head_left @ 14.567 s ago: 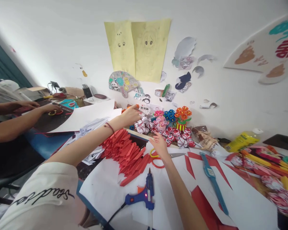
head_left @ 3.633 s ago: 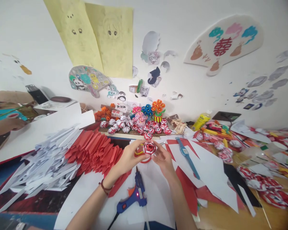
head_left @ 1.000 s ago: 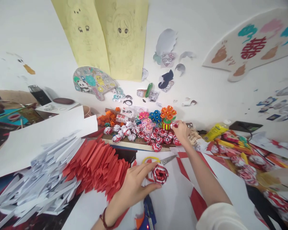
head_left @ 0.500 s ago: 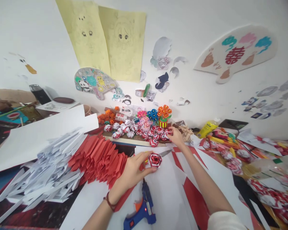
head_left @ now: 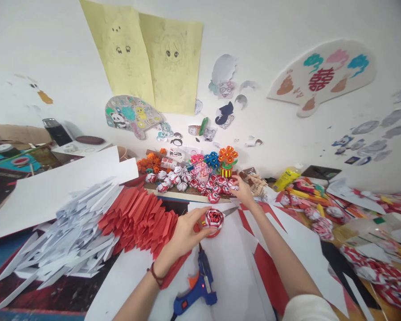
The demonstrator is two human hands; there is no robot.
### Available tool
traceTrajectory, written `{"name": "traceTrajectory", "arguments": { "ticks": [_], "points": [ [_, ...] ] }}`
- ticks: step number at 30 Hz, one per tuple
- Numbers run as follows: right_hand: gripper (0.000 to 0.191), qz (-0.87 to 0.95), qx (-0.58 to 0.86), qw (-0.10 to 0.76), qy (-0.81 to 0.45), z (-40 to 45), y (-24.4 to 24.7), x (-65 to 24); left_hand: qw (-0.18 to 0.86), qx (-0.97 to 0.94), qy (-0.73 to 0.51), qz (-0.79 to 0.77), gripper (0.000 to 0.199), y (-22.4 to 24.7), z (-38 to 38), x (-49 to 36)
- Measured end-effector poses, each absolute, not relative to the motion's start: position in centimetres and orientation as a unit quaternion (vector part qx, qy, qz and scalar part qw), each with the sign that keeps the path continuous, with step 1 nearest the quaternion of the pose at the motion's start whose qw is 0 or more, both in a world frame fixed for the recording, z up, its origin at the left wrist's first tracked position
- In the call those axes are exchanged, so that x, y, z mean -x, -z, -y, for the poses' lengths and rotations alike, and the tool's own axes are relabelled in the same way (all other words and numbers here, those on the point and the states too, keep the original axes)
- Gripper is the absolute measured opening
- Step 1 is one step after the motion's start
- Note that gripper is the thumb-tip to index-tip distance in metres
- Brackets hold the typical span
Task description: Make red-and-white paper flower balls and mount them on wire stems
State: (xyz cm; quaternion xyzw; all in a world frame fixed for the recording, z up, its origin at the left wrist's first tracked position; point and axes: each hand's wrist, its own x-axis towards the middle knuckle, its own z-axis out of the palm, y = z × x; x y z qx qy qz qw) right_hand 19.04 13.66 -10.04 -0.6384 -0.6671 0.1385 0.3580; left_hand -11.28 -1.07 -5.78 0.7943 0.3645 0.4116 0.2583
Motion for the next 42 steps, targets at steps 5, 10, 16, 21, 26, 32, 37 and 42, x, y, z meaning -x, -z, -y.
{"name": "traceTrajectory", "arguments": {
  "ticks": [5, 10, 16, 21, 26, 32, 37, 42],
  "points": [
    [0.061, 0.632, 0.593, 0.454, -0.208, -10.9, 7.2, -17.3, 0.243, -0.797, -0.412, -0.368, 0.052, 6.1, 1.2, 11.1],
    [0.05, 0.579, 0.533, 0.509, -0.349, -5.8, 4.8, -13.6, 0.269, -0.78, -0.436, -0.359, 0.051, 6.0, 1.5, 11.0],
    [0.038, 0.482, 0.49, 0.535, -0.491, -0.4, 3.1, -9.5, 0.379, -0.756, -0.44, -0.302, 0.054, 5.1, 2.1, 10.9],
    [0.042, 0.398, 0.417, 0.553, -0.602, 2.1, 2.3, -8.8, 0.482, -0.67, -0.497, -0.269, 0.05, 6.1, 2.0, 10.5],
    [0.073, 0.488, 0.388, 0.506, -0.595, 4.1, 2.5, -9.4, 0.54, -0.6, -0.546, -0.224, 0.045, 6.5, 1.7, 10.3],
    [0.064, 0.524, 0.464, 0.584, -0.411, 4.3, 4.8, -8.8, 0.507, -0.636, -0.52, -0.261, 0.05, 6.0, 2.0, 10.5],
    [0.058, 0.526, 0.468, 0.644, -0.299, 4.0, 6.1, -8.7, 0.383, -0.665, -0.532, -0.358, 0.051, 6.4, 1.7, 10.6],
    [0.056, 0.554, 0.482, 0.635, -0.241, 3.9, 7.1, -8.9, 0.339, -0.672, -0.537, -0.38, 0.05, 6.6, 1.5, 10.6]
  ]
}}
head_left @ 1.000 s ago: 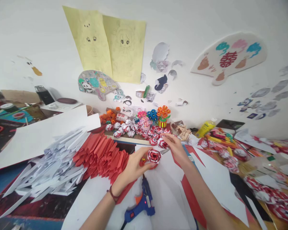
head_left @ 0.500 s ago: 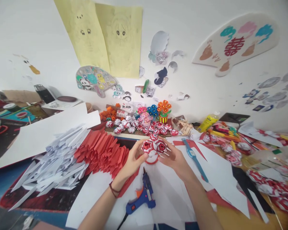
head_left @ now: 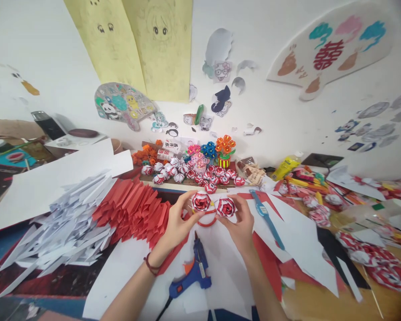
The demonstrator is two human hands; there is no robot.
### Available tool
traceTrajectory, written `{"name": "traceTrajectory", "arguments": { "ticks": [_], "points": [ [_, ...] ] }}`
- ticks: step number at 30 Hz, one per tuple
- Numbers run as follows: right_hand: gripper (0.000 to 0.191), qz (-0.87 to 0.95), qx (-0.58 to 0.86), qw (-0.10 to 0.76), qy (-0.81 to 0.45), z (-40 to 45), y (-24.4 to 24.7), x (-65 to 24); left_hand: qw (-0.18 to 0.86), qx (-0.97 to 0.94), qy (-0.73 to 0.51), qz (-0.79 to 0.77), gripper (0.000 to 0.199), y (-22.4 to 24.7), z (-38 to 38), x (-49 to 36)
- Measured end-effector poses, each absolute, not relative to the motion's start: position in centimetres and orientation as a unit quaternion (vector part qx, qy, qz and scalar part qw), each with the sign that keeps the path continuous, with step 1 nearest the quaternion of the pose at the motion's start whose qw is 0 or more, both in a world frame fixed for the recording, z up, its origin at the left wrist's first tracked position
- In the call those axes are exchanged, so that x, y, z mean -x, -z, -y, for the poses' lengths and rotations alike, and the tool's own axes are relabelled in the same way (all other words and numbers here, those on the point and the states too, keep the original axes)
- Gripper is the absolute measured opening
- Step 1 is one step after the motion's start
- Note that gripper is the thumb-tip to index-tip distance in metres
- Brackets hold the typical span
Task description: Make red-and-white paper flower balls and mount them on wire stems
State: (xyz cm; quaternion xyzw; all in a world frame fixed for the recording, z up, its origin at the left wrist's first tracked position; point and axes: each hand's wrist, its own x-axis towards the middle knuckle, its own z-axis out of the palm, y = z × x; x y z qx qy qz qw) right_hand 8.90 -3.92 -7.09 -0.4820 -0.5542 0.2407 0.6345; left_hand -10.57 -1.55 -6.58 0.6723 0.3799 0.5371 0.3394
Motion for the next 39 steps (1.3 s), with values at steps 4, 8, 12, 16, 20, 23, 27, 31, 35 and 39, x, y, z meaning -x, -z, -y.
{"name": "traceTrajectory", "arguments": {
  "ticks": [4, 8, 12, 16, 20, 23, 27, 31, 35, 39],
  "points": [
    [0.059, 0.583, 0.49, 0.62, -0.19, 3.8, 8.0, -9.0, 0.341, -0.675, -0.536, -0.377, 0.05, 6.6, 1.6, 10.5],
    [0.061, 0.598, 0.482, 0.616, -0.174, 3.7, 8.3, -9.0, 0.344, -0.68, -0.527, -0.377, 0.051, 6.6, 1.7, 10.4],
    [0.066, 0.604, 0.474, 0.615, -0.181, 3.6, 8.5, -9.3, 0.324, -0.691, -0.513, -0.393, 0.051, 6.4, 1.8, 10.4],
    [0.072, 0.606, 0.46, 0.621, -0.186, 3.2, 9.1, -9.8, 0.307, -0.702, -0.502, -0.401, 0.05, 6.1, 1.7, 10.3],
    [0.072, 0.584, 0.468, 0.636, -0.191, 3.1, 9.4, -9.9, 0.311, -0.701, -0.499, -0.403, 0.05, 6.4, 1.6, 10.2],
    [0.07, 0.564, 0.475, 0.647, -0.192, 3.1, 9.5, -9.9, 0.312, -0.695, -0.501, -0.41, 0.051, 6.9, 1.6, 10.2],
    [0.069, 0.559, 0.48, 0.645, -0.205, 3.0, 9.9, -10.1, 0.313, -0.693, -0.5, -0.415, 0.051, 7.1, 1.4, 10.2],
    [0.068, 0.555, 0.466, 0.649, -0.234, 2.9, 10.1, -10.2, 0.306, -0.691, -0.503, -0.42, 0.051, 6.2, 1.3, 9.9],
    [0.064, 0.559, 0.44, 0.653, -0.258, 3.0, 10.0, -10.5, 0.294, -0.706, -0.46, -0.45, 0.047, 4.3, 1.6, 9.8],
    [0.064, 0.552, 0.423, 0.664, -0.274, 3.1, 10.2, -10.9, 0.222, -0.747, -0.373, -0.503, 0.047, 2.4, 1.2, 10.0]
  ]
}}
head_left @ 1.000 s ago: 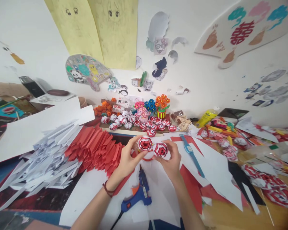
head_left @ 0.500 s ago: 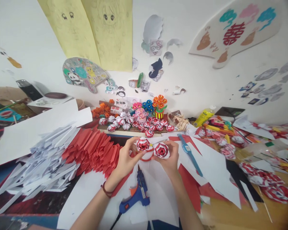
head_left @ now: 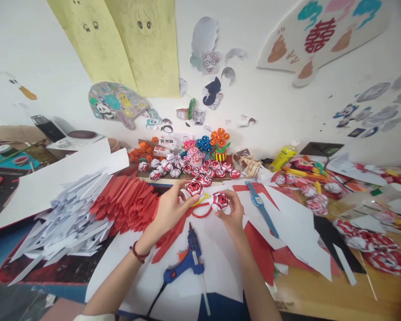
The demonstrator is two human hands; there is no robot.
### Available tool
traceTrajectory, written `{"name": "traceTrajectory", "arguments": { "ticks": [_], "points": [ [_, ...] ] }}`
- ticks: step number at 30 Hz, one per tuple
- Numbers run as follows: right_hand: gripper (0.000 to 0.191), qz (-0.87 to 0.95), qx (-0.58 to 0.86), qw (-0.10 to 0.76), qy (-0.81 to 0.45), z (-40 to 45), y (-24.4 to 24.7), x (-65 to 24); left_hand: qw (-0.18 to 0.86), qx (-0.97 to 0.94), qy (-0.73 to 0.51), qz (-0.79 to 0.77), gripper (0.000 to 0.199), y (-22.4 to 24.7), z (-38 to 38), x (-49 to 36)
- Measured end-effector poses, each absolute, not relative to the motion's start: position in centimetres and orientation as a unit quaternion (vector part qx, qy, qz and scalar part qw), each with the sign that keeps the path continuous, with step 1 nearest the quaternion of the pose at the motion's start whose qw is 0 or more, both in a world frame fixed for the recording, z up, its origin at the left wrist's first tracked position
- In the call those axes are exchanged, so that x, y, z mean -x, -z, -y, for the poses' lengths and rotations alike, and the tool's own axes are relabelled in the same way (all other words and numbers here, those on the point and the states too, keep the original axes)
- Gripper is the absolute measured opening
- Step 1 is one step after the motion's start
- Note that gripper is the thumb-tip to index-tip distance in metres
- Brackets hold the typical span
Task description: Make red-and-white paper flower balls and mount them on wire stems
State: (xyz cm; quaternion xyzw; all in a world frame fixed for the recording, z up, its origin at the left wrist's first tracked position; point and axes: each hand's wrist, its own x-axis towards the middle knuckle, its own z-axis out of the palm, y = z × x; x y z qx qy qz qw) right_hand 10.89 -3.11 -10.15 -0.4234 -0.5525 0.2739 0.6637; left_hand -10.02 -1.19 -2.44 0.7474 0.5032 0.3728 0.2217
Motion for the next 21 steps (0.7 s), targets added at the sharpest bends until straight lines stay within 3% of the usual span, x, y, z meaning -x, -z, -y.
{"name": "traceTrajectory", "arguments": {
  "ticks": [6, 17, 21],
  "points": [
    [0.056, 0.528, 0.445, 0.669, -0.275, 3.4, 10.0, -10.9, 0.111, -0.8, -0.268, -0.526, 0.047, 1.6, -3.7, 8.3],
    [0.066, 0.36, 0.474, 0.737, -0.322, 2.8, 9.0, -12.0, 0.131, -0.754, -0.16, -0.624, 0.051, 4.0, -14.5, 1.6],
    [0.066, 0.365, 0.486, 0.724, -0.325, 2.6, 8.9, -12.3, 0.155, -0.738, -0.129, -0.643, 0.041, 5.1, -15.7, 0.4]
  ]
}}
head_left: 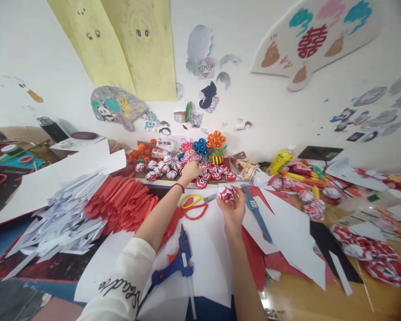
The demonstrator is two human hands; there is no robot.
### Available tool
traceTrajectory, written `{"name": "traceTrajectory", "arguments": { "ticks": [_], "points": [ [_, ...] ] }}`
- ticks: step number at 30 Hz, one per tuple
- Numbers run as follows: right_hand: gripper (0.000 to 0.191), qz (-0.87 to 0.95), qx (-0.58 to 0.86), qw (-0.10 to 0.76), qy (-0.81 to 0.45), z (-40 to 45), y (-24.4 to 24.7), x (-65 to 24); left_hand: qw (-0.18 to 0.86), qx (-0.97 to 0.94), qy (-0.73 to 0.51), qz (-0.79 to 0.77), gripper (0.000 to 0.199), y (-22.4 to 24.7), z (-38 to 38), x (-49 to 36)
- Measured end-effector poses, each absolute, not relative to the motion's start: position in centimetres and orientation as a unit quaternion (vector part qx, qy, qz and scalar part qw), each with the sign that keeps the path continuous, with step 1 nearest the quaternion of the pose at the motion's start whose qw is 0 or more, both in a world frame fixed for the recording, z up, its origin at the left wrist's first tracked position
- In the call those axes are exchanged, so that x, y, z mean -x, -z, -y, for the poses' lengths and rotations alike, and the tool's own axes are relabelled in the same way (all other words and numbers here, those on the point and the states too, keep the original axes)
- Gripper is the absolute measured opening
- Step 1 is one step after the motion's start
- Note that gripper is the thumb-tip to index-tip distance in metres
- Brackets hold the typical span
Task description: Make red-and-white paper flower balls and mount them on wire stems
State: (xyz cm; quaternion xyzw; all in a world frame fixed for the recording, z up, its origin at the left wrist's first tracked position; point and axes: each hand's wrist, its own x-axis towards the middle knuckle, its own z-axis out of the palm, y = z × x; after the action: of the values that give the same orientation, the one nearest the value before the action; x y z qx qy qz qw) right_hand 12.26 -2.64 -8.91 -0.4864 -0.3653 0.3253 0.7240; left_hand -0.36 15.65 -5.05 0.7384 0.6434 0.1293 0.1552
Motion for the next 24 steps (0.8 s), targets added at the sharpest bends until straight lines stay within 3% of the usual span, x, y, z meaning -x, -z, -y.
{"name": "traceTrajectory", "arguments": {
  "ticks": [6, 13, 18, 24],
  "points": [
    [0.06, 0.411, 0.521, 0.689, -0.292, 2.5, 9.1, -12.2, 0.133, -0.727, -0.135, -0.659, 0.039, 4.7, -14.1, 0.1],
    [0.051, 0.488, 0.551, 0.659, -0.151, 2.6, 9.3, -12.0, 0.114, -0.798, -0.167, -0.568, 0.028, 0.7, -6.9, 2.3],
    [0.064, 0.388, 0.546, 0.716, -0.197, 3.0, 8.9, -12.7, 0.123, -0.839, -0.132, -0.514, 0.021, -1.0, 1.2, 6.4],
    [0.067, 0.306, 0.515, 0.751, -0.277, 5.5, 9.2, -13.9, 0.108, -0.861, -0.077, -0.49, 0.014, 3.3, 9.7, 11.4]
  ]
}}
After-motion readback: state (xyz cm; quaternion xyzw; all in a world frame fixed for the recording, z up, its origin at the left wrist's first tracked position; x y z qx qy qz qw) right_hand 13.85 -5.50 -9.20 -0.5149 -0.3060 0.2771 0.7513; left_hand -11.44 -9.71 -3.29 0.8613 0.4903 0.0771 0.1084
